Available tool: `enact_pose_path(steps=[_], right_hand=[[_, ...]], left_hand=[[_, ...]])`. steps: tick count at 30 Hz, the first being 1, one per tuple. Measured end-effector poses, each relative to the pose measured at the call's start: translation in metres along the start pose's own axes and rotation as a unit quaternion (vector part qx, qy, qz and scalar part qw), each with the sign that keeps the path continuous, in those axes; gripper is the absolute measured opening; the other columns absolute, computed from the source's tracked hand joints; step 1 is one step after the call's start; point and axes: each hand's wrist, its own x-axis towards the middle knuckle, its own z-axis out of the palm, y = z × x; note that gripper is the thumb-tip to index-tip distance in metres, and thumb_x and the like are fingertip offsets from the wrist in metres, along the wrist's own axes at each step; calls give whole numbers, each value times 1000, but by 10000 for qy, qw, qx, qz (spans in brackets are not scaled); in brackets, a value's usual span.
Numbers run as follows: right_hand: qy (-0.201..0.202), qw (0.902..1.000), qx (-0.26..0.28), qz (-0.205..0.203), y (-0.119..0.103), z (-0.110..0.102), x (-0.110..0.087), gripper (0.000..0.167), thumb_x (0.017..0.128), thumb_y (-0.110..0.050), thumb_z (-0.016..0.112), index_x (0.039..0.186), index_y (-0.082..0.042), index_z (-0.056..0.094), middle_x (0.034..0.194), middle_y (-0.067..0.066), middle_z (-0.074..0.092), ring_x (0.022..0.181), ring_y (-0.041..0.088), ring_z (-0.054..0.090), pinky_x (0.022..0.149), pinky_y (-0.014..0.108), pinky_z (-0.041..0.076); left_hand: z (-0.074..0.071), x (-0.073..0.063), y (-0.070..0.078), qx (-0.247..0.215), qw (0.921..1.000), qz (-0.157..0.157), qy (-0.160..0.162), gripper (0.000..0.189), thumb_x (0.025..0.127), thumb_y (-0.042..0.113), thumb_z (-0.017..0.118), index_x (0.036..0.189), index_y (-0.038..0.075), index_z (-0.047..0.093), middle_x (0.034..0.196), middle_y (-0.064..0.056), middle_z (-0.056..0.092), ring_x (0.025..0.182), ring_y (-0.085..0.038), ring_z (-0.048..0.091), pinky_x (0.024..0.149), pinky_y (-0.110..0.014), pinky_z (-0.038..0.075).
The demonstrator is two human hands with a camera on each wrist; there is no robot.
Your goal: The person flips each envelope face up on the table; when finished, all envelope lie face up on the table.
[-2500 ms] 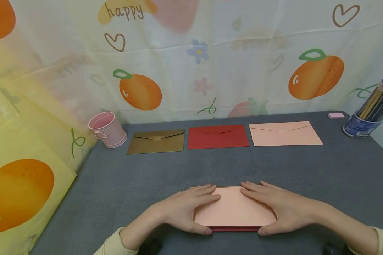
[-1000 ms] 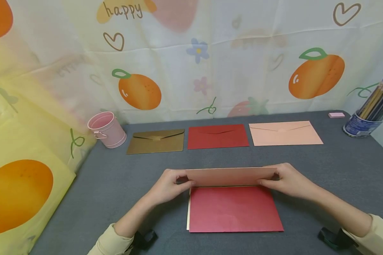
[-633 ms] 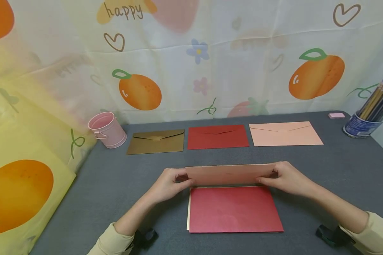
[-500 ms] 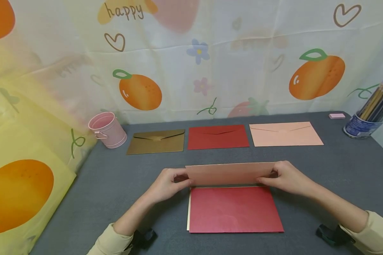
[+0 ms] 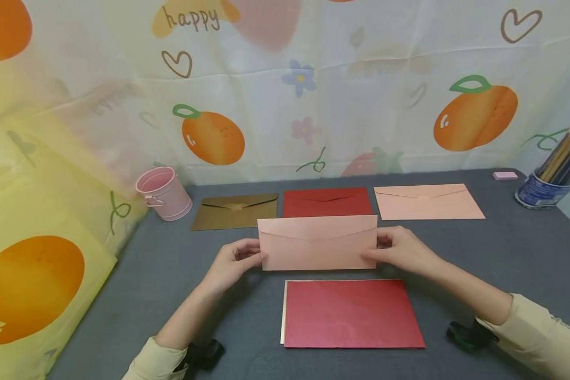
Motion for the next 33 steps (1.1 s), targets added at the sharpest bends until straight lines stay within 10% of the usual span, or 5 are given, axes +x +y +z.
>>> enact_pose_path(steps=[11,21,26,33], right_hand=[[-215,9802,1836,704,-18,26,32,50,88,-18,72,127,7,53,108,15,65,87,17,66,81,36,56],[-898,9200,3638,1151,-45,62,54,53,98,-8,55,145,7,34,141,23,44,122,28,53,103,38,43],[-1171,8922,4103,1478,-63,83,64,54,101,-10,50,147,6,29,149,22,35,135,34,39,109,40,36],[-1295,8864,4119,1668,-77,110,76,51,99,-10,52,144,9,33,143,20,39,126,31,44,107,39,38]], left_hand=[[-31,-10,-8,-589,9921,-676,879,44,89,17,73,128,0,60,108,-13,66,90,-15,66,79,-27,55],[-79,-22,-24,-258,9861,-1105,1211,53,91,19,71,135,-3,53,107,-8,66,84,-7,65,78,-22,55],[-103,-28,-34,-31,9854,-1266,1137,56,90,18,72,137,-6,50,106,-6,67,83,-5,65,76,-20,54],[-129,-39,-49,276,9841,-1365,1099,59,90,21,73,136,-9,50,106,-5,68,84,-2,66,77,-20,54]])
